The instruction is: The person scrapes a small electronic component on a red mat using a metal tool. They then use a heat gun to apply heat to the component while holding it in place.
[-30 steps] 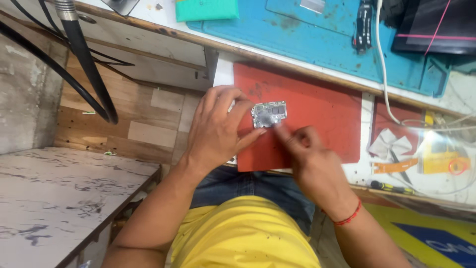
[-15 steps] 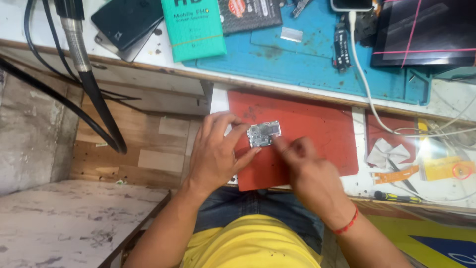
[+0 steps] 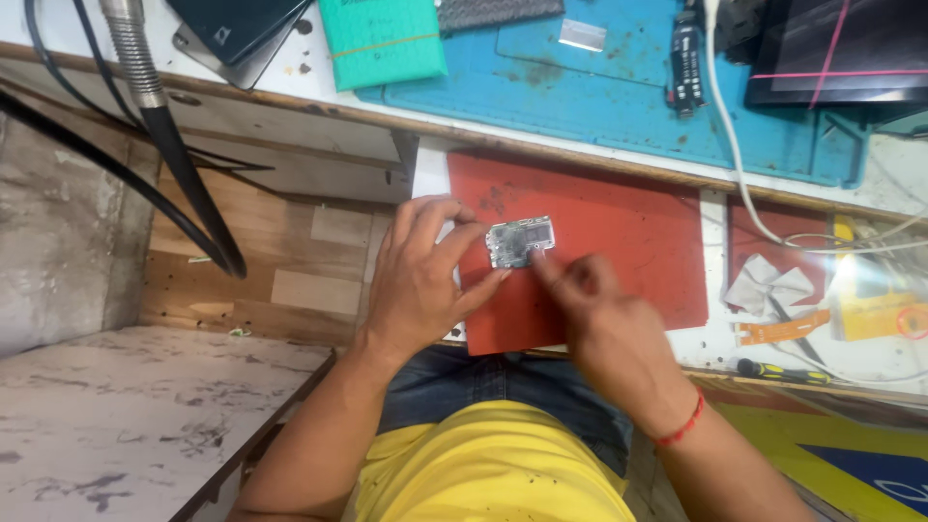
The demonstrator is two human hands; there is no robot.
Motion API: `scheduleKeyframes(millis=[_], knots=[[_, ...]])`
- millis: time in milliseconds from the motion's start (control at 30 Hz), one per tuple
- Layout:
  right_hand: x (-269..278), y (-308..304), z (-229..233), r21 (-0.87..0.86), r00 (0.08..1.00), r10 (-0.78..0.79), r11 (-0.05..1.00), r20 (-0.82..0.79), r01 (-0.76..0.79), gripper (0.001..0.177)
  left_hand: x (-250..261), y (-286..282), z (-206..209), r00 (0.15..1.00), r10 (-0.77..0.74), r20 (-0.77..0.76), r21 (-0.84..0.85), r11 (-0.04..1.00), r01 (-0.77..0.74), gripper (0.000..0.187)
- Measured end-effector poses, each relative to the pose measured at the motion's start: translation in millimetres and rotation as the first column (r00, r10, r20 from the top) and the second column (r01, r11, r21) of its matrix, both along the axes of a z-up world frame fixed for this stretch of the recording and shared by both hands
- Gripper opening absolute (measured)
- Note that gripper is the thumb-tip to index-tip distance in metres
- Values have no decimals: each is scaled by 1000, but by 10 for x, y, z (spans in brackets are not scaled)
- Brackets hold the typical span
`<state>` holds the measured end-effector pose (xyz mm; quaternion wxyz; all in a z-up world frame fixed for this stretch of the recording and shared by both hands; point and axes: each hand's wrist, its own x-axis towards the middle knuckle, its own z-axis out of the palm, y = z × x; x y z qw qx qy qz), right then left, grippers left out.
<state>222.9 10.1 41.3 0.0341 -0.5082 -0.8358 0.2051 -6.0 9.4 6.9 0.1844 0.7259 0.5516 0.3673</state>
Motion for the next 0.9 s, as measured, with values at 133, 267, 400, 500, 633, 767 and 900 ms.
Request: scheduleKeyframes(millis=[133,267,400,500,633,767,900], knots=[[-64,4,-9,36,999,0,999,-43,2,65,-11,7,5,1000,10,-5,-11,1000,-10,43],[-164,65,57,-1,999,35,999,36,-35,66,-2,-7,-13,1000,11,-4,-32,999,-11,46],[-168,99,102,21,977,-145,989,153,144,63,-3,13,8,1000,11,-4,-52,999,-11,49],[-132,98,71,-6,999,0,1000,49,0,66,0,30,24,1000,10,-16,-61,998,-11,50],[-70,29,5,45,998,-58,997,6,58,65,23,44,38,998,-4,-70,-104,995,-3,53],[-50,4,-15,22,999,-27,999,42,26,68,78,35,17,993,34,-112,-131,990,-49,55],[0,-28,-44,47,991,-122,992,61,119,67,85,78,7,994,14,-111,-137,990,-30,55]])
